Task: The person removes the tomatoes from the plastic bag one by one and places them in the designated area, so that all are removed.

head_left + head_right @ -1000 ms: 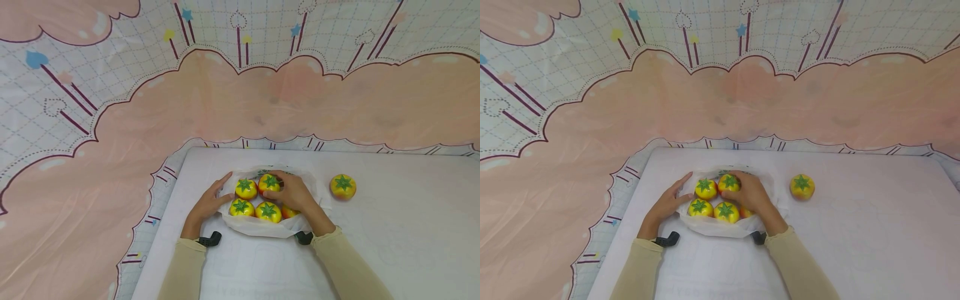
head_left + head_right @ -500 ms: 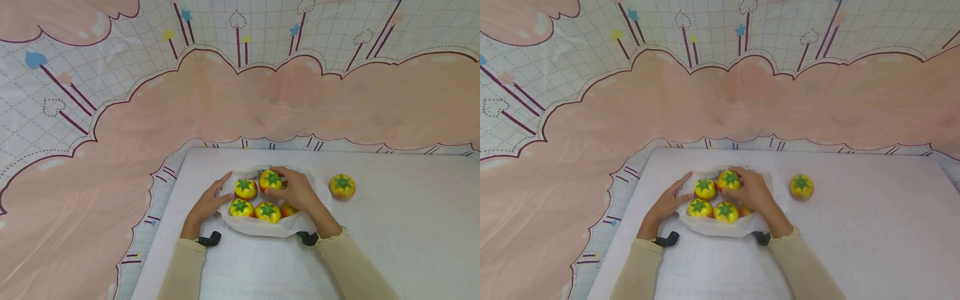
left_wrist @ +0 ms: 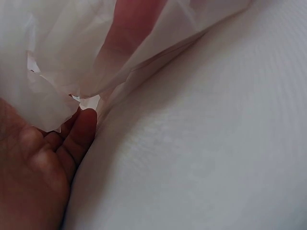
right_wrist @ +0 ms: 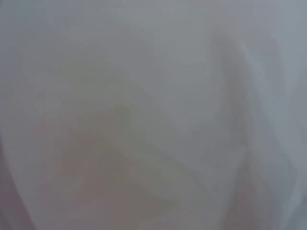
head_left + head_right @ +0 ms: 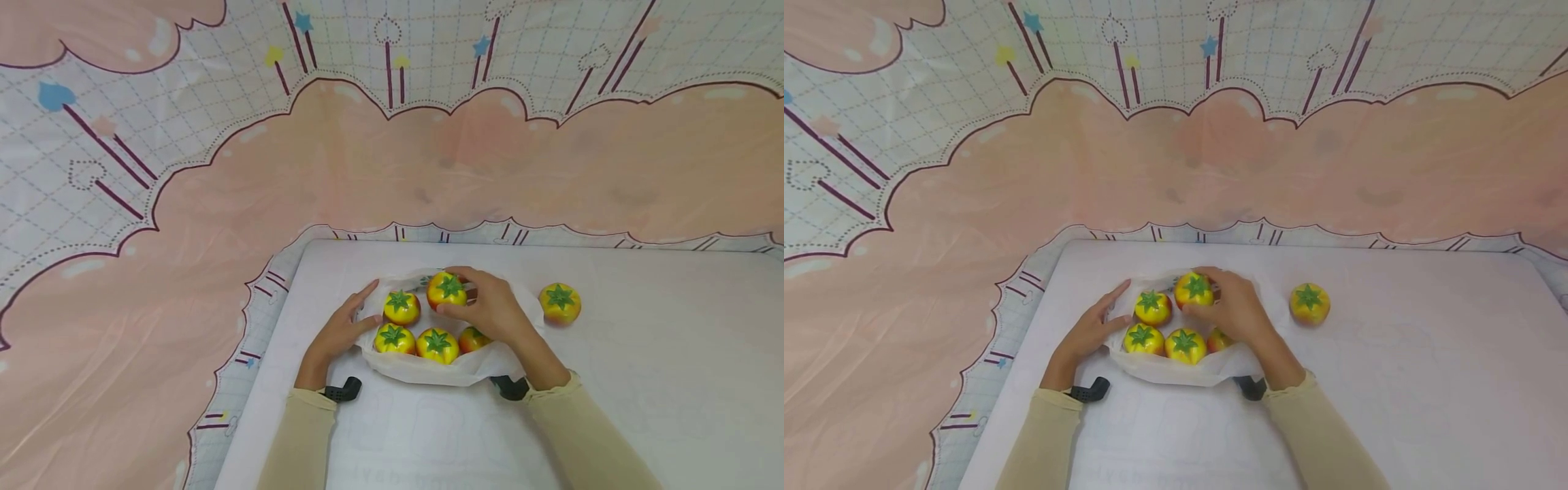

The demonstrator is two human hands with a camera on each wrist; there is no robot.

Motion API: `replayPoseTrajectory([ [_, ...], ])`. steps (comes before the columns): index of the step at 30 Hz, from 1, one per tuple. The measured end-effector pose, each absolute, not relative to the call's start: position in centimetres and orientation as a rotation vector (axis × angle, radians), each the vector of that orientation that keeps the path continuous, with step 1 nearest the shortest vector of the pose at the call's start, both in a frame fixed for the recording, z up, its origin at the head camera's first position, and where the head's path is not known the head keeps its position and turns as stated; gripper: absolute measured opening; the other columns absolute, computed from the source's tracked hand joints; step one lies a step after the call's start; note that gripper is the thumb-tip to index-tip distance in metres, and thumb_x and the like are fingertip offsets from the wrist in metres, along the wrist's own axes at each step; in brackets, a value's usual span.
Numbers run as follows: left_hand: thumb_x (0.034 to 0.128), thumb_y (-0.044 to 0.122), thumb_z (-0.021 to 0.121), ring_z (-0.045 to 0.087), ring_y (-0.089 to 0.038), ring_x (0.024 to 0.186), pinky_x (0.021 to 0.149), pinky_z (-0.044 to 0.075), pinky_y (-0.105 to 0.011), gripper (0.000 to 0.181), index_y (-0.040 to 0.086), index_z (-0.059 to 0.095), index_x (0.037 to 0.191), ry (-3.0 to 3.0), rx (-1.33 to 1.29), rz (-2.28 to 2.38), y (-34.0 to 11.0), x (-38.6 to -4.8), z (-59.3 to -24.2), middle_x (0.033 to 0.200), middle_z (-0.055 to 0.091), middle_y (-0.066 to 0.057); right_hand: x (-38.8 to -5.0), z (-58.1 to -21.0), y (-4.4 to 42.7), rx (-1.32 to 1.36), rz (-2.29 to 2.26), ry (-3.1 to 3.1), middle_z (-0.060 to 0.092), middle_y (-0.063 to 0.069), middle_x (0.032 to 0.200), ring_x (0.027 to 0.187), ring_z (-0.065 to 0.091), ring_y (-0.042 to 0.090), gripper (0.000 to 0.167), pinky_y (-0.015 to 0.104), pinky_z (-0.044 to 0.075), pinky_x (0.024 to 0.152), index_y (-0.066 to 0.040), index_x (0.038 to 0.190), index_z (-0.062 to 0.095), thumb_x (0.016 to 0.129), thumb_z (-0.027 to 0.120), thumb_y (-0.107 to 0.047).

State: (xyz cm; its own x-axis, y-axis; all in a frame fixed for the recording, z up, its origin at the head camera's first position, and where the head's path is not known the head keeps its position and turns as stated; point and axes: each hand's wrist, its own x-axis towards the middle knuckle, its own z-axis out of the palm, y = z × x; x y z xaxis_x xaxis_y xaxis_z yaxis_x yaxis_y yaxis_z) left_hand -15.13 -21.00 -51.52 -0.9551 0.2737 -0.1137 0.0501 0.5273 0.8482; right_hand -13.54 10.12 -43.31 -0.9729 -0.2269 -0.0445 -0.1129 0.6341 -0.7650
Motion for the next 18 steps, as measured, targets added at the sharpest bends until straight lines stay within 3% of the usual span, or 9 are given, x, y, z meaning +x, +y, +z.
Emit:
replayPoseTrajectory([
  [18, 0.0933, 0.045, 0.069, 0.025, -0.039, 0.156, 0.118, 0.02, -0.074, 0.073, 0.05, 0.033, 0.156, 2.545, 0.265, 1.372, -20.9, -15.0, -51.3, 0.167, 0.031, -0.004, -13.0, -42.2, 12.0, -0.306, -1.247, 2.785, 0.063, 0.011, 0.139, 0.111, 0.069, 0.033, 0.071, 0.045, 0.062, 0.088, -0.024, 0.146, 0.055, 0.084, 0.082, -0.046],
])
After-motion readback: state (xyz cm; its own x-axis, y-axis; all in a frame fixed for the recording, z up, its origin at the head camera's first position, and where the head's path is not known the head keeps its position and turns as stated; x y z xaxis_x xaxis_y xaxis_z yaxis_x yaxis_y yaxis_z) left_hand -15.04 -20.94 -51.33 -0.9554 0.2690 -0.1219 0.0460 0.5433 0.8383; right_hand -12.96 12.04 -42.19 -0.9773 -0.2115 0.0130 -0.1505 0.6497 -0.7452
